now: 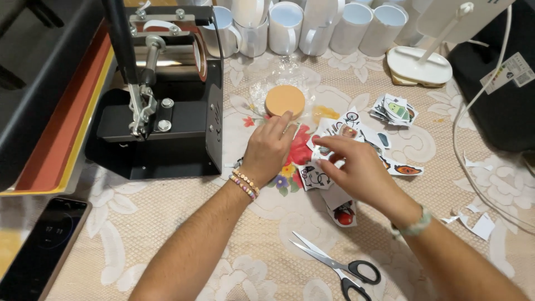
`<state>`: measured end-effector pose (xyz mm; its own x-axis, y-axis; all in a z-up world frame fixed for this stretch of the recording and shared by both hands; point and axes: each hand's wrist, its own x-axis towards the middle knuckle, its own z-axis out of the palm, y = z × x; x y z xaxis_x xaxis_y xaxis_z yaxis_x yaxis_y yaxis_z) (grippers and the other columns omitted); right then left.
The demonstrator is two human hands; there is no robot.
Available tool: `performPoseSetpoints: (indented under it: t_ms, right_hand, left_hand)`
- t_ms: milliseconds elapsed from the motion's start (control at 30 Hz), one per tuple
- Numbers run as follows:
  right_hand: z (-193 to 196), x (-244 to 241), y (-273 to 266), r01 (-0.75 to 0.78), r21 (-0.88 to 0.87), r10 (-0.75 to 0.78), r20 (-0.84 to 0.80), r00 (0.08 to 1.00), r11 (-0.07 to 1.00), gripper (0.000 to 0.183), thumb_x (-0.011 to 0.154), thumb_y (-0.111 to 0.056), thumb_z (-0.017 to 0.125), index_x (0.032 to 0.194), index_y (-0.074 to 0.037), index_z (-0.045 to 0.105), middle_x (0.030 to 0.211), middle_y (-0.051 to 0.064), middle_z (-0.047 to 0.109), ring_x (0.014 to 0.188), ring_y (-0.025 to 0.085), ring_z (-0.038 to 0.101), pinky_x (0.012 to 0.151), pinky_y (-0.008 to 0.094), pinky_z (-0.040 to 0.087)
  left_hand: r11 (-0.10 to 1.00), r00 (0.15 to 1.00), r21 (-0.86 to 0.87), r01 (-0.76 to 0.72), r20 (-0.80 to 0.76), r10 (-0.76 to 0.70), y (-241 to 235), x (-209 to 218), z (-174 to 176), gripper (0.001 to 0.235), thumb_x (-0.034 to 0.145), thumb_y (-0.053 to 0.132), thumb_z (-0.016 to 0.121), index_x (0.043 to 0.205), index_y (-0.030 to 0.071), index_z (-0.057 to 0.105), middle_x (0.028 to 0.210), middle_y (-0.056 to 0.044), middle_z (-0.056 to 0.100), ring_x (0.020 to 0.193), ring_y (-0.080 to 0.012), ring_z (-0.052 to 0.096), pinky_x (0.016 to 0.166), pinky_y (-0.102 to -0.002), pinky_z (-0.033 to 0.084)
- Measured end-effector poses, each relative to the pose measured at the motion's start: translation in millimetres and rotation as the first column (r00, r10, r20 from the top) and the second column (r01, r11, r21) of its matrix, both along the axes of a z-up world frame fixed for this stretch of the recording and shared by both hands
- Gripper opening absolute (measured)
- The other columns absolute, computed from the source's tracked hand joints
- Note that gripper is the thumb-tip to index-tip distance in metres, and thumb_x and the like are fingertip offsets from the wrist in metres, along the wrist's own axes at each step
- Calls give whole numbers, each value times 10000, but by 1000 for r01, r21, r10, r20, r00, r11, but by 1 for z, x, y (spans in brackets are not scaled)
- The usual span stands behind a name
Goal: Cutting out printed sticker designs from a sheet or pile using scissors.
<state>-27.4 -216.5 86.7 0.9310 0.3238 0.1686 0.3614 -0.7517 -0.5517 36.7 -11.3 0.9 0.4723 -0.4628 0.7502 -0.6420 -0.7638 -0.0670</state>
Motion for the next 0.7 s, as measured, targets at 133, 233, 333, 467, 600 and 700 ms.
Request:
performPoseSetpoints:
  t_ms: [133, 233, 333, 467, 600, 700]
  right_hand:
    - [1, -44, -26, 81, -18, -81, -50, 995, 997, 292, 877, -206, 670, 1157, -171, 746, 1199, 10, 744, 660, 132, 725, 646, 287, 585]
    - [-9, -55, -43, 3, -135, 4, 57, 998, 991, 259, 822, -196, 740, 1079, -216, 765, 1080, -66, 770, 460, 154, 665, 610, 326, 525]
    - [-22, -62, -48, -141, -419, 172, 39, 984, 897, 386, 807, -138, 673, 1179, -232, 706, 1300, -59, 680, 1187, 202, 574, 688, 428, 601]
    - [-37, -60, -50, -232, -472, 367, 215, 905, 850, 377, 749, 7, 634, 1102, -123, 632, 1280, 83, 632, 1255, 407, 532, 1002, 505, 486]
    - [-47, -57, -52, -232, -527, 380, 192, 905, 818, 512, 701, 48, 609, 1181, -126, 648, 1345, 73, 627, 1309, 394, 498, 1040, 514, 432]
    - [-27, -49, -37, -279, -392, 377, 202, 904, 877, 482, 795, -11, 627, 1271, -78, 652, 1306, 79, 671, 1217, 320, 560, 1057, 447, 443]
  left_hand:
    - [992, 991, -28, 124, 45, -122, -5, -8, 5, 68, 930, 57, 685, 984, 30, 716, 1228, -199, 663, 1094, -357, 653, 925, -456, 555]
    - [976, 976, 25, 215, 25, -216, -4, -12, 8, 119, 964, 126, 650, 909, 23, 672, 1115, -164, 674, 1030, -355, 637, 946, -492, 536]
    - [987, 998, 147, 64, 8, -66, 1, -13, 1, 213, 933, 88, 653, 1119, 4, 714, 1248, -171, 654, 1173, -349, 594, 1074, -479, 471]
    - [987, 972, 158, 12, -234, 26, 4, -4, -4, 156, 928, 139, 606, 903, 50, 731, 1467, -206, 517, 1387, -405, 428, 1197, -533, 284]
    - [989, 974, 146, -12, -221, 44, 2, -2, -11, 277, 1000, 252, 562, 1015, 49, 749, 1474, -200, 512, 1395, -402, 416, 1203, -531, 267]
    - [983, 952, 177, -47, -290, 98, 4, 1, -15, 346, 969, 329, 550, 1190, 100, 685, 1543, -207, 423, 1447, -415, 337, 1202, -561, 228]
